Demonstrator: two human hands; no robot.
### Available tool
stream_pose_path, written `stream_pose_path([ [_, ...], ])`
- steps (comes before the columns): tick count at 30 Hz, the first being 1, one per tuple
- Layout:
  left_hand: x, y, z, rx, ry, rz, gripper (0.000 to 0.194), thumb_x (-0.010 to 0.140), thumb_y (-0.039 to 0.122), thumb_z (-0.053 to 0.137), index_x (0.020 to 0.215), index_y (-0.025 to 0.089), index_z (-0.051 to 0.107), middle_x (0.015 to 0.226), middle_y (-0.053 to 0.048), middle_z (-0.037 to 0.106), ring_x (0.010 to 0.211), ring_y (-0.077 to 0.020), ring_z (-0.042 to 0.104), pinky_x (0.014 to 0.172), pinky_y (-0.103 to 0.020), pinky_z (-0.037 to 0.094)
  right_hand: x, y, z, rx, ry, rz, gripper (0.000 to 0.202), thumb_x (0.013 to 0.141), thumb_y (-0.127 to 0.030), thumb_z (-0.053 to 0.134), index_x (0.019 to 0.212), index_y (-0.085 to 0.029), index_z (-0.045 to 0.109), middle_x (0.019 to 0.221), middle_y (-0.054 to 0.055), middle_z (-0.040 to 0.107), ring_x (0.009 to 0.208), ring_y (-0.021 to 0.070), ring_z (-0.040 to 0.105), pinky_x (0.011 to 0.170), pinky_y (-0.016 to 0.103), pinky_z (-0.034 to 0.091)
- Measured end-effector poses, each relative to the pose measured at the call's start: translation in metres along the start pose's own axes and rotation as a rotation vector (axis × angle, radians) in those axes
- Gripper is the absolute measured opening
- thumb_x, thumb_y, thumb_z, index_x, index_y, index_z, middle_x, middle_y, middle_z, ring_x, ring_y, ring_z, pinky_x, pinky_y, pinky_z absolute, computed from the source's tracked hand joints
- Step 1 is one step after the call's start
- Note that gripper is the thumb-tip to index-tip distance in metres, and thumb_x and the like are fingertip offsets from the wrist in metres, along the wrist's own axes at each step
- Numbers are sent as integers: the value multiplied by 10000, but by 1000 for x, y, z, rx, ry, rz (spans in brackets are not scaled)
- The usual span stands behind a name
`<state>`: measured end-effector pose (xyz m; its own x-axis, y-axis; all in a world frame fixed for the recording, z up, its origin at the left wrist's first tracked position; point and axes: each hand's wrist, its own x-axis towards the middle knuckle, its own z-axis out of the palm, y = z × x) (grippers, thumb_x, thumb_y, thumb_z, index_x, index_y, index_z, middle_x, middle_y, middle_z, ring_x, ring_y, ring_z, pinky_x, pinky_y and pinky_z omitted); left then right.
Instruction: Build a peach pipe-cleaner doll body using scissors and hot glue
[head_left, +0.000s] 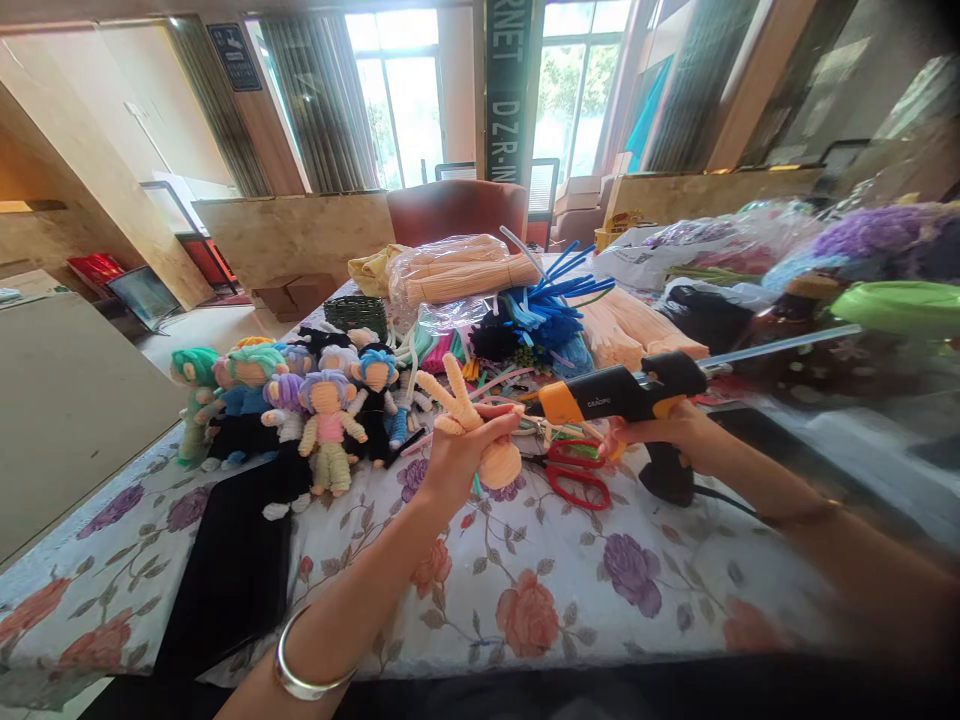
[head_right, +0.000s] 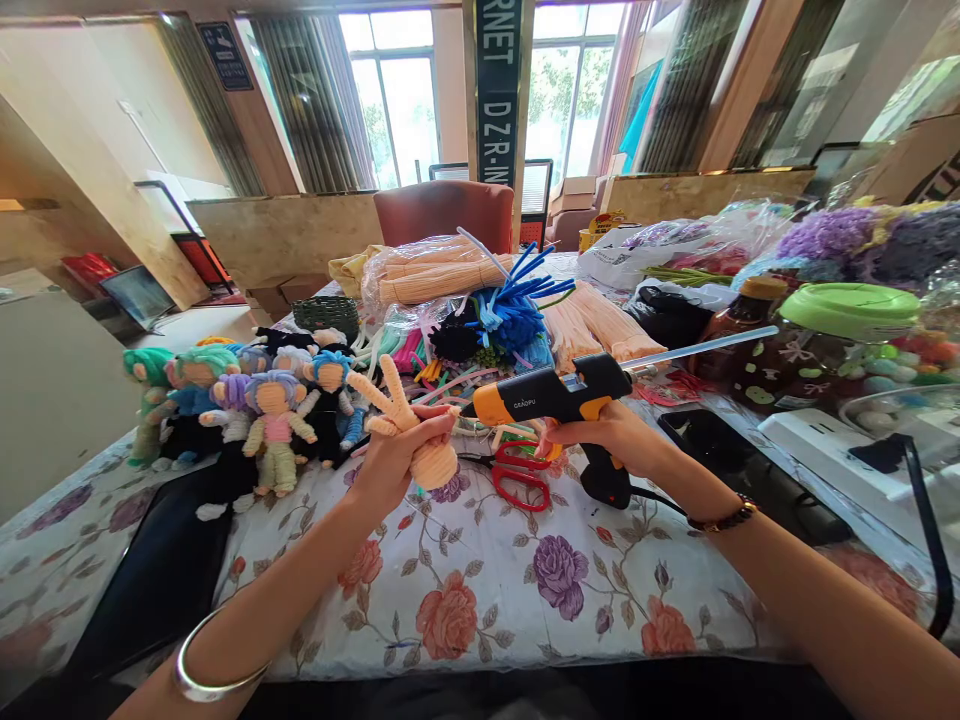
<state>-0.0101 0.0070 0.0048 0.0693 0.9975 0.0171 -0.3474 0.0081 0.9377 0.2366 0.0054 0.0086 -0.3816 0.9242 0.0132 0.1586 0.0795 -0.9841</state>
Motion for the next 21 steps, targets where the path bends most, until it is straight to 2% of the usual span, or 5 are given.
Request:
stream_pose_path([
  [4, 0, 0, 1, 8, 1, -11, 154, 529, 220, 814, 646, 146, 747, 612, -14, 639, 536, -60, 491, 547, -219, 393, 0, 1, 0, 16, 4, 7, 161, 691, -297, 693, 746, -173, 607, 746, 41, 709, 757, 220, 655, 748, 326, 470],
  [9, -2, 0, 2, 18, -2, -26, 172, 516, 226, 818, 646, 137, 748, 615, -27, 643, 536, -72, 497, 535, -230, 387, 1, 3, -1, 9, 51, 10, 196, 672, -325, 712, 726, -169, 607, 745, 46, 707, 807, 241, 663, 811, 337, 470],
  [21, 0, -1, -1, 23, -17, -16, 182, 515, 249, 822, 648, 149, 749, 574, -4, 613, 527, -62, 486, 535, -220, 385, 2, -3, 2, 15, 67, 12, 185, 662, -316, 721, 678, -172, 606, 694, 23, 684, 771, 223, 664, 764, 315, 466],
])
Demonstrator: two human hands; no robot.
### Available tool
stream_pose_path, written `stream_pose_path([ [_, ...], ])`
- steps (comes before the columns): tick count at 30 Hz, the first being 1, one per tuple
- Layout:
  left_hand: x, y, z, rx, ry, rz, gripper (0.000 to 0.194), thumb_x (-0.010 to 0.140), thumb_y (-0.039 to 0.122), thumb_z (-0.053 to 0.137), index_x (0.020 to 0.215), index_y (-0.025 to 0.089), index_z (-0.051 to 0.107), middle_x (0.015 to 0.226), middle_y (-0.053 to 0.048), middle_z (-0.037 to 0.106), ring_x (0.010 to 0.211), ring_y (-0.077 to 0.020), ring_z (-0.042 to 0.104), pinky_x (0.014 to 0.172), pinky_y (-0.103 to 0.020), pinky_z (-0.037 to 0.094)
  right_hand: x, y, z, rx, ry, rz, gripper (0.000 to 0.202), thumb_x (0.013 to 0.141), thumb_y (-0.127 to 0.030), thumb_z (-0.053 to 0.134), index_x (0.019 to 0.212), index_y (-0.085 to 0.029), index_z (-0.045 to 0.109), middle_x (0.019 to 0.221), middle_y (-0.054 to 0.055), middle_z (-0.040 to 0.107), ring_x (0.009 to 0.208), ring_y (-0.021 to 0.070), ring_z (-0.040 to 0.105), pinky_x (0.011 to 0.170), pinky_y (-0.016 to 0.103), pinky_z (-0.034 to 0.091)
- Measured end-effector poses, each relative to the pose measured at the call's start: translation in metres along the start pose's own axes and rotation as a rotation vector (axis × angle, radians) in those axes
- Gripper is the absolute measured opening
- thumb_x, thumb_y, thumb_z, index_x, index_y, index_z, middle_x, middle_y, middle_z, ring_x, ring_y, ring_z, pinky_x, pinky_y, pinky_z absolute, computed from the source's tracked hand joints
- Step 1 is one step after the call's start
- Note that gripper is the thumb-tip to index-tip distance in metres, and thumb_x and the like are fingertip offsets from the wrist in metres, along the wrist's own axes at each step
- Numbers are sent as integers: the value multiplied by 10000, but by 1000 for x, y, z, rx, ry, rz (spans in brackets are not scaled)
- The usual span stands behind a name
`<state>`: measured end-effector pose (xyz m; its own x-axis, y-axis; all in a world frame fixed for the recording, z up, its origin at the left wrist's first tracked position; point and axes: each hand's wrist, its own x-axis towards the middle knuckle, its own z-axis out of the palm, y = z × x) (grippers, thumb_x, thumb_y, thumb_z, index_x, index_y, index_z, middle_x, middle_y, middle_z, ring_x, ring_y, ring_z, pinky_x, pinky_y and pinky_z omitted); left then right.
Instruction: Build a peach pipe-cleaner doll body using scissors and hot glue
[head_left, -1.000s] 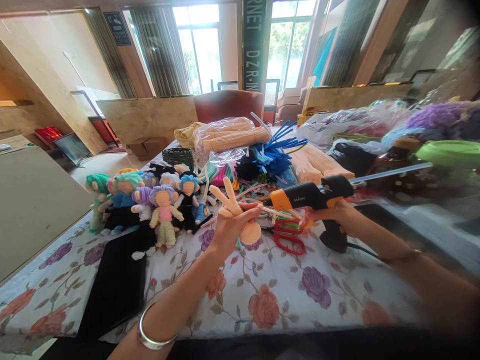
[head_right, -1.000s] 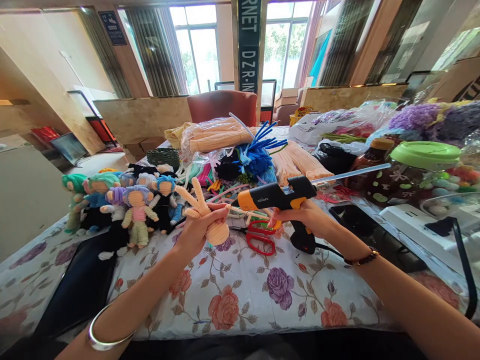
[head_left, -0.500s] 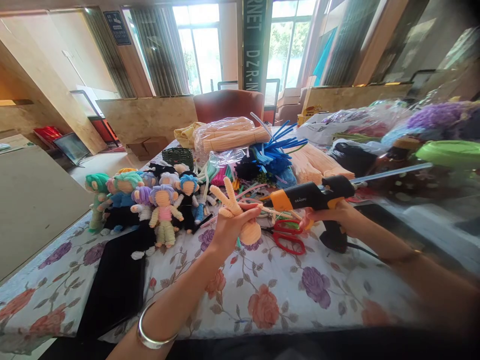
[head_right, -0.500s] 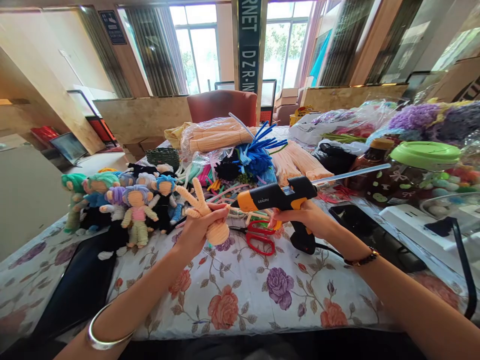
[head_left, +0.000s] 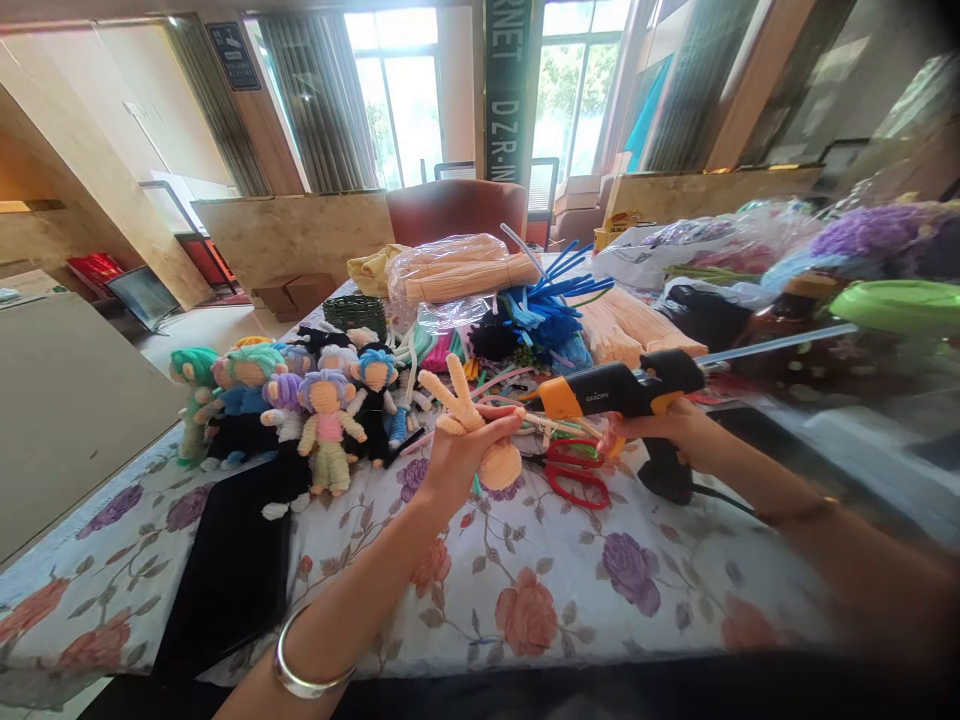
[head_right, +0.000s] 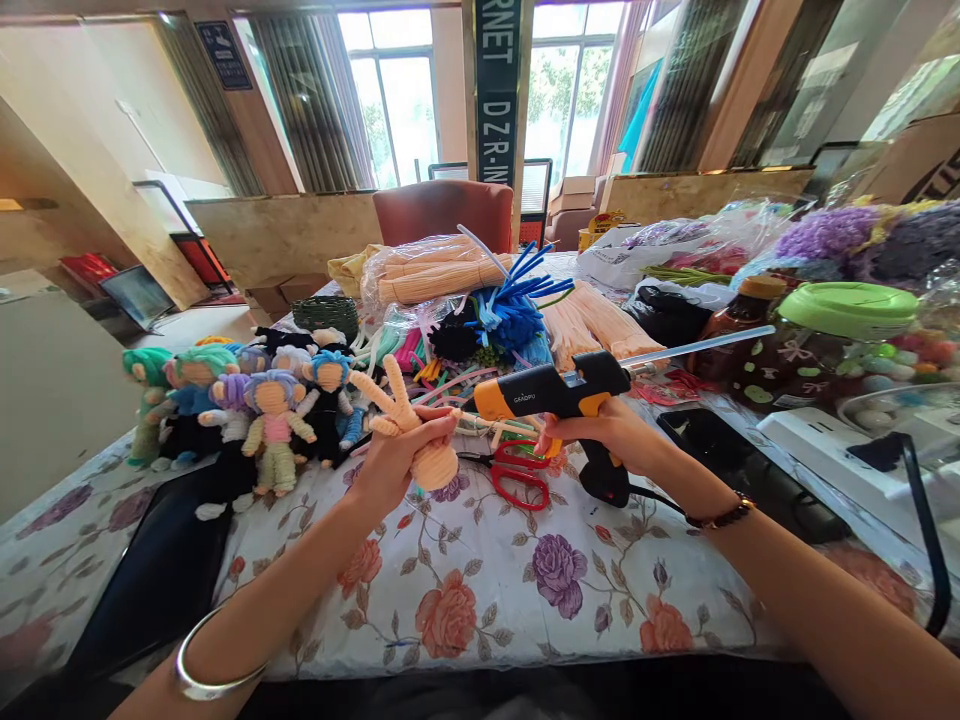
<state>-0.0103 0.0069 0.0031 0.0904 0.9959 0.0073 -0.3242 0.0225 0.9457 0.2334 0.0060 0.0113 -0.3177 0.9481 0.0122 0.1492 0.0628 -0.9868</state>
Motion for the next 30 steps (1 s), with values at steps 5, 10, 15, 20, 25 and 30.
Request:
stream_pose_path([
  [5, 0, 1, 0, -9, 1, 3, 178, 519, 250, 820, 645, 150, 745, 577, -1, 608, 529, -61, 480, 539, -218, 386, 1, 1, -1, 3, 26, 6, 200, 623, -314, 743, 663, -172, 608, 699, 25, 684, 772, 226, 656, 752, 316, 468],
  [10, 2, -1, -1, -26, 0, 14, 154, 530, 237, 814, 633, 153, 736, 611, 1, 619, 567, -64, 502, 570, -208, 399, 0, 3, -1, 8, 4, 3, 171, 644, -285, 731, 678, -167, 612, 716, 28, 691, 786, 218, 657, 755, 307, 461],
  [15, 2, -2, -1, -18, -7, 14, 151, 540, 238, 812, 641, 154, 739, 612, 2, 621, 585, -64, 508, 570, -197, 397, 0, 3, -1, 6, -35, -8, 156, 665, -287, 711, 689, -173, 608, 708, 16, 689, 772, 219, 664, 760, 321, 468],
  [20, 0, -1, 0, -2, 3, 9, 159, 529, 237, 816, 645, 153, 745, 600, 0, 625, 549, -56, 494, 540, -197, 388, -1, 1, -1, 11, -27, -19, 126, 682, -258, 708, 702, -170, 619, 701, 13, 704, 773, 209, 672, 763, 305, 464],
  [25, 0, 0, 0, 0, -14, 7, 156, 533, 235, 814, 648, 153, 747, 588, -1, 625, 525, -48, 489, 528, -188, 393, 0, 3, -1, 34, -18, -30, 139, 666, -263, 726, 702, -169, 630, 703, 17, 711, 760, 208, 675, 744, 294, 474],
  [30, 1, -1, -1, 1, -14, 4, 159, 537, 240, 814, 654, 156, 746, 581, 7, 613, 529, -46, 490, 522, -179, 390, 2, 6, -2, 51, -12, -26, 175, 665, -287, 741, 716, -175, 617, 687, 16, 710, 732, 205, 669, 722, 300, 481],
])
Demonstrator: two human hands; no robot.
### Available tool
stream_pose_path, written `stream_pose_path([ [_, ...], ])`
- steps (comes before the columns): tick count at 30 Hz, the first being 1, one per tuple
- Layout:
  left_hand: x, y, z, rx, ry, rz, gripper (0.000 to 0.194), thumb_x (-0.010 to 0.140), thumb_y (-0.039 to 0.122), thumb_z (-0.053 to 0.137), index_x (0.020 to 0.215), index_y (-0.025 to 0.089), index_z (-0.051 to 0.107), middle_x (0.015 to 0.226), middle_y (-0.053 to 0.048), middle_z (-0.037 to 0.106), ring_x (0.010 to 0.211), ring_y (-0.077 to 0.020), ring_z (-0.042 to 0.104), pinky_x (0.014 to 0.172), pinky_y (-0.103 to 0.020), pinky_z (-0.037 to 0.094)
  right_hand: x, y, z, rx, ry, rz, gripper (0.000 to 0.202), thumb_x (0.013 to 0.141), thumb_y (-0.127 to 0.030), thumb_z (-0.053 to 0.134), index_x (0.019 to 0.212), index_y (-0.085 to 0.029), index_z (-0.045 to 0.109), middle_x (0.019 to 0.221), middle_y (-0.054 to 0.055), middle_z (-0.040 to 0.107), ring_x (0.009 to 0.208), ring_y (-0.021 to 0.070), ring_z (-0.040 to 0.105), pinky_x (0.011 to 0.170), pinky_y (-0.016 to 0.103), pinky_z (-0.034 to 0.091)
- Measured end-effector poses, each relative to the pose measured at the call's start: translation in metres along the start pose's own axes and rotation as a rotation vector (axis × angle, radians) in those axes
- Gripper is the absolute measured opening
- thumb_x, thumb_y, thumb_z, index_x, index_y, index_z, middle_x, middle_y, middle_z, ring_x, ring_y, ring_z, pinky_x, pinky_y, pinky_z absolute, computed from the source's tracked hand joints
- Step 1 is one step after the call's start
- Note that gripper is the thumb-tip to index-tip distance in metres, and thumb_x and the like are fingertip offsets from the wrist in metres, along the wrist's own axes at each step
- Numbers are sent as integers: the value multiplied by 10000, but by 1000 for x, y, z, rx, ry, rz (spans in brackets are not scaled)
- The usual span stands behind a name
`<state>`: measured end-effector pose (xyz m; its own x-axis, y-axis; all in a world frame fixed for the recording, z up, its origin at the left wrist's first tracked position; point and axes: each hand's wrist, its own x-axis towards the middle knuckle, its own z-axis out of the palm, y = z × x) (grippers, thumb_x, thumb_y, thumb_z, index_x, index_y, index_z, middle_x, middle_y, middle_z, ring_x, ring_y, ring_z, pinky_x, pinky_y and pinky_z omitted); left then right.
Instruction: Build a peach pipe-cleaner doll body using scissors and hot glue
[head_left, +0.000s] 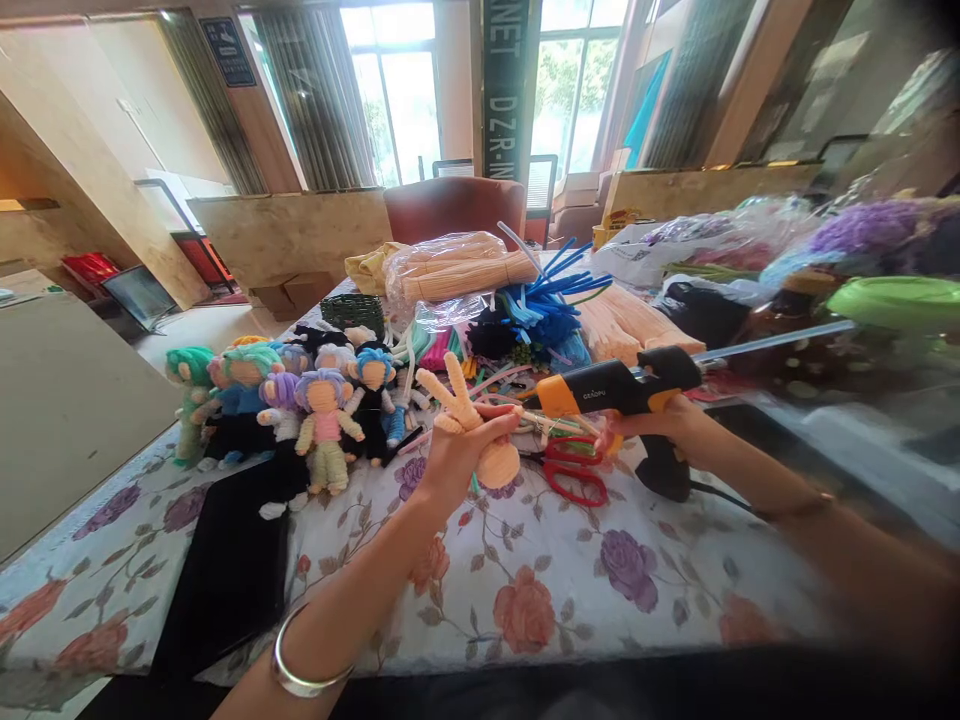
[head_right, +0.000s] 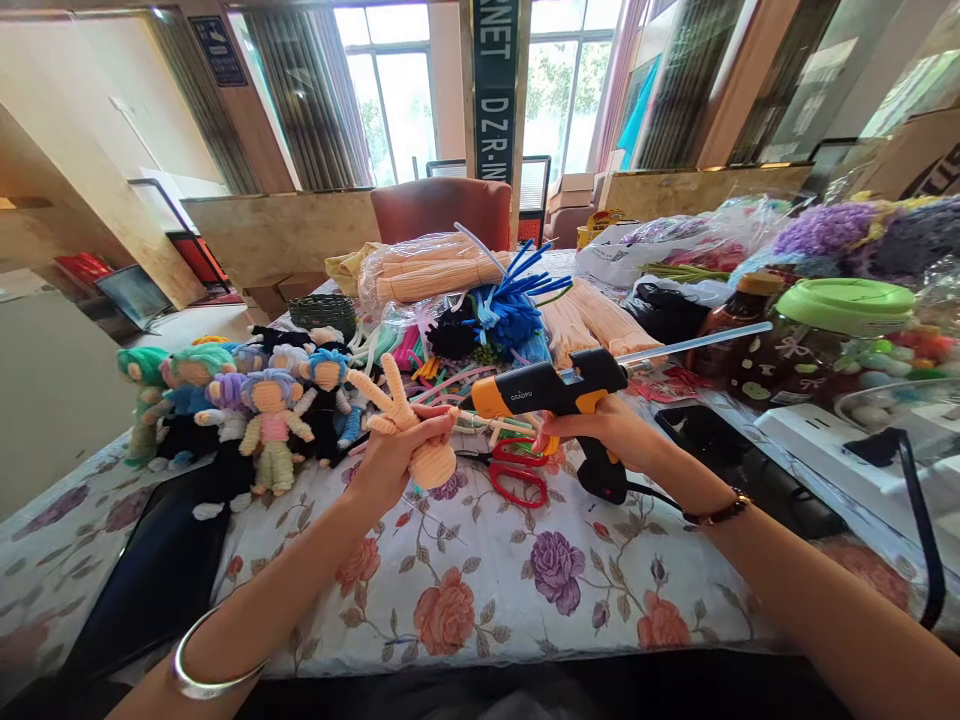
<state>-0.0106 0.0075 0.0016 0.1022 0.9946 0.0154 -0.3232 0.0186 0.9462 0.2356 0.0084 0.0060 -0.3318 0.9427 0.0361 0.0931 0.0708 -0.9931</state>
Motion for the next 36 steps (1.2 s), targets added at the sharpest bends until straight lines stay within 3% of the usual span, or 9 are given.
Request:
stream_pose_path([
  [13, 2, -2, -1, -29, -6, 29, 138, 561, 235, 807, 648, 157, 734, 603, 10, 607, 567, -52, 510, 553, -169, 400, 0, -1, -1, -34, -58, -6, 166, 695, -300, 720, 719, -168, 622, 692, 21, 708, 720, 205, 660, 728, 312, 472],
  [20, 2, -3, -1, 6, -17, 12, 150, 550, 241, 811, 658, 158, 748, 586, 4, 616, 533, -46, 489, 524, -177, 386, -2, 0, -1, -5, 13, 13, 196, 644, -292, 757, 710, -171, 618, 680, 1, 704, 738, 201, 670, 731, 290, 472],
  [28, -1, 0, -1, -20, -12, 14, 158, 546, 240, 816, 630, 141, 725, 641, -4, 629, 561, -49, 509, 550, -180, 414, -2, -4, 2, -14, -15, 29, 174, 686, -294, 729, 708, -178, 601, 699, 19, 720, 736, 209, 672, 750, 313, 474],
  [36, -1, 0, 0, -39, 2, 11, 155, 548, 234, 817, 635, 152, 719, 652, -4, 636, 573, -59, 524, 544, -190, 405, -1, -3, 1, -58, -14, 14, 197, 646, -312, 745, 682, -172, 611, 699, 21, 718, 773, 221, 677, 751, 296, 466],
])
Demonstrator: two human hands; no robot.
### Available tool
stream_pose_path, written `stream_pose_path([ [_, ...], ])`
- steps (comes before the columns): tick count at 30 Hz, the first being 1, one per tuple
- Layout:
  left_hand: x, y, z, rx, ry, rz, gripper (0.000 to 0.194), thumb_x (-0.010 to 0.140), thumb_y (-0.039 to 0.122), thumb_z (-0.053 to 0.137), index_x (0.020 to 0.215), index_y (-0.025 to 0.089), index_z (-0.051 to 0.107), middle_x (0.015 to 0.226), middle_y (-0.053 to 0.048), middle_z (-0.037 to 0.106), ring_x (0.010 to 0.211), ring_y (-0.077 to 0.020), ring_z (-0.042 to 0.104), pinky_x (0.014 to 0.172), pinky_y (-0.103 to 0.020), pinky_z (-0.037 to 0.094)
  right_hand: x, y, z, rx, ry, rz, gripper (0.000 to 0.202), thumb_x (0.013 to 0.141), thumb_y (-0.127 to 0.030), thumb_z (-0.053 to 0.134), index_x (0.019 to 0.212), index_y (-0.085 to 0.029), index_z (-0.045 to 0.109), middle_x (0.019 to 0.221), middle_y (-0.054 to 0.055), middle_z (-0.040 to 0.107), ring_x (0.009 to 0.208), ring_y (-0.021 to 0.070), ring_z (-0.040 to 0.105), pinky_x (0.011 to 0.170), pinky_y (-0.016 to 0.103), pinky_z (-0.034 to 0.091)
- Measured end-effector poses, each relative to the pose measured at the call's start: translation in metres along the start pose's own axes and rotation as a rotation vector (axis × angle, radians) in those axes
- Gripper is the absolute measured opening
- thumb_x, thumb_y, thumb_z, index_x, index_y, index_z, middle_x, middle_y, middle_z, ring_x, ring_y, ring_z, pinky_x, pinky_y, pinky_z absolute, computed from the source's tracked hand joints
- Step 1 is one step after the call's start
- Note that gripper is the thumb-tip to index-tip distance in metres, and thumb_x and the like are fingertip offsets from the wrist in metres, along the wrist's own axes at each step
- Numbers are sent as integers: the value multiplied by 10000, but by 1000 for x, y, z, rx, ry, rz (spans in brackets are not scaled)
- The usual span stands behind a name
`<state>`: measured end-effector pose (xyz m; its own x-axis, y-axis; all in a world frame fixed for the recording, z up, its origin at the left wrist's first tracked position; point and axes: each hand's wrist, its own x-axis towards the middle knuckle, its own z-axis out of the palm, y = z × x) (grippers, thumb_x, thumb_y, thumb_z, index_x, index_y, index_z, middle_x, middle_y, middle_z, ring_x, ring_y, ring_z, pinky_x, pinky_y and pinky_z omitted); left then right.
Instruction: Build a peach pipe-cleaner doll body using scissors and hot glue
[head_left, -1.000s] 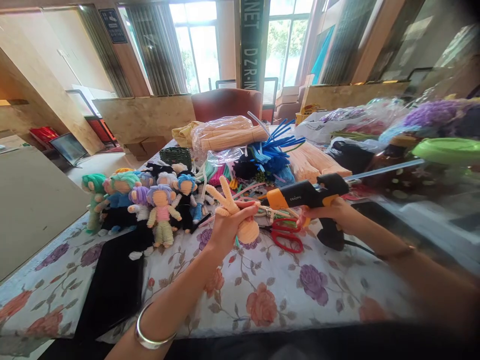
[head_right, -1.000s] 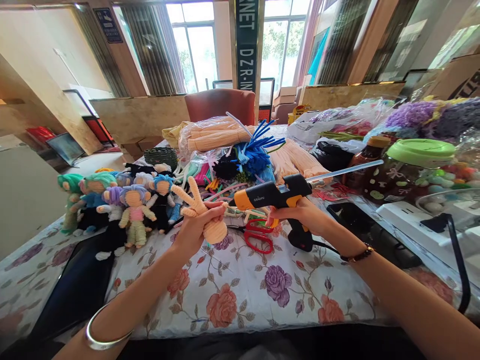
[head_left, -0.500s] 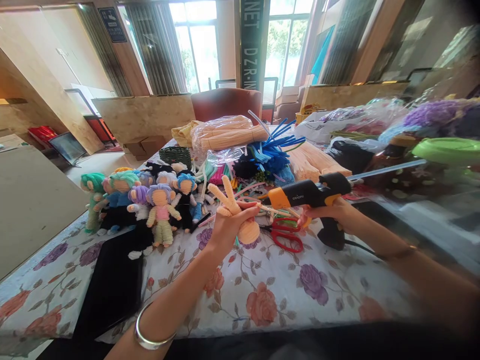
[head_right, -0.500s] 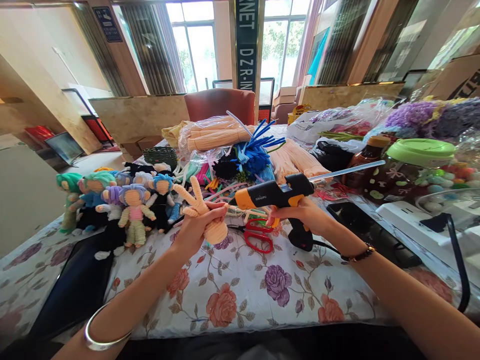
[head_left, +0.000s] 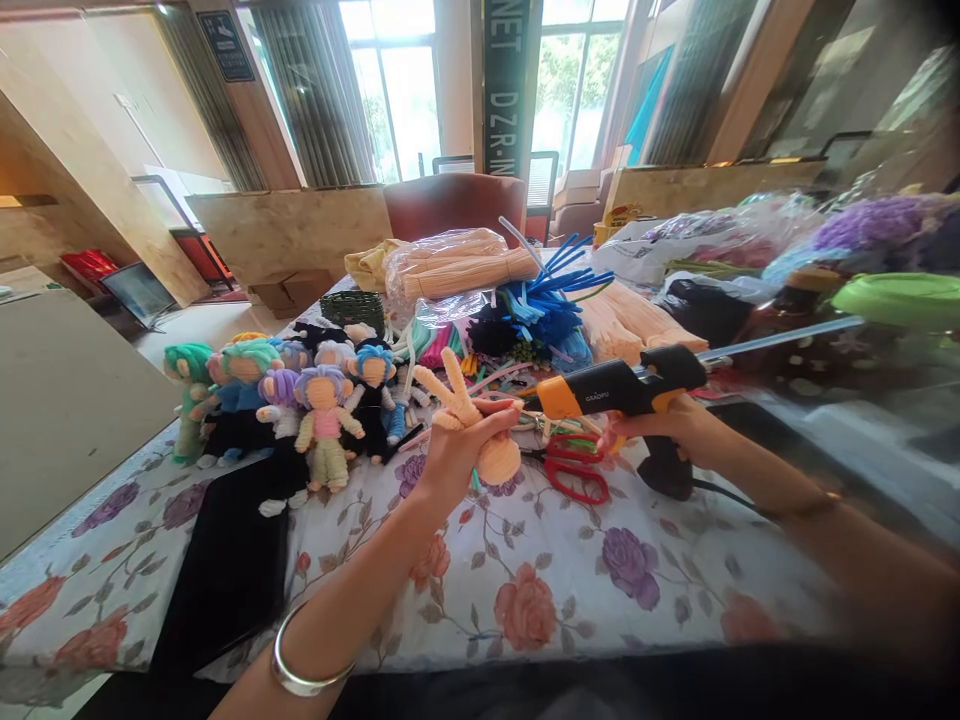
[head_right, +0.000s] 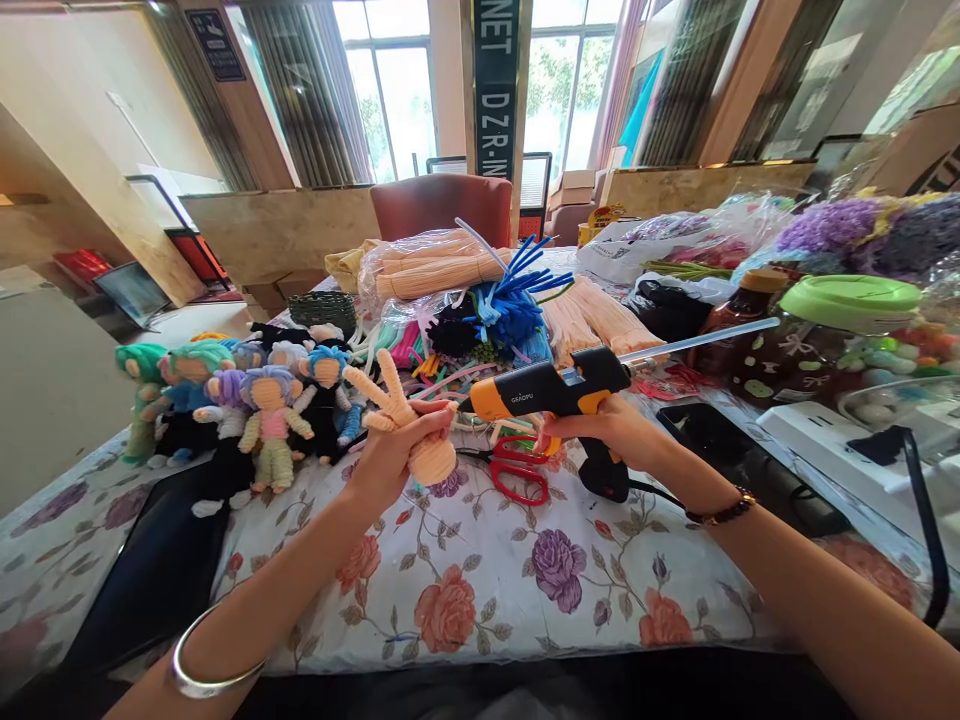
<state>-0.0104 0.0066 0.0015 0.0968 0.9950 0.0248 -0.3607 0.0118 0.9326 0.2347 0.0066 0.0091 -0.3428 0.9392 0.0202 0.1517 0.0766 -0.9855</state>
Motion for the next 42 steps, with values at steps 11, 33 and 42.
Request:
stream_pose_path([
  [11, -2, 2, 2, 73, -29, -4, 176, 540, 249, 812, 657, 138, 741, 592, -6, 623, 535, -61, 495, 531, -210, 392, -1, -1, 0, 24, 36, 45, 177, 663, -302, 735, 698, -178, 613, 697, 25, 713, 781, 227, 670, 758, 314, 474],
  [33, -1, 1, 1, 46, 7, 12, 177, 534, 252, 819, 639, 141, 729, 638, -15, 642, 568, -67, 518, 558, -208, 415, -3, -5, 2, -3, 57, 36, 198, 627, -322, 752, 670, -184, 617, 686, 23, 709, 775, 245, 672, 772, 331, 465],
  [42, 0, 0, 1, 23, 16, 46, 171, 526, 242, 819, 634, 144, 728, 622, -14, 640, 542, -69, 505, 554, -224, 417, -1, 1, 0, 34, 61, 42, 171, 640, -308, 762, 671, -193, 638, 691, 14, 707, 764, 215, 670, 746, 309, 480],
])
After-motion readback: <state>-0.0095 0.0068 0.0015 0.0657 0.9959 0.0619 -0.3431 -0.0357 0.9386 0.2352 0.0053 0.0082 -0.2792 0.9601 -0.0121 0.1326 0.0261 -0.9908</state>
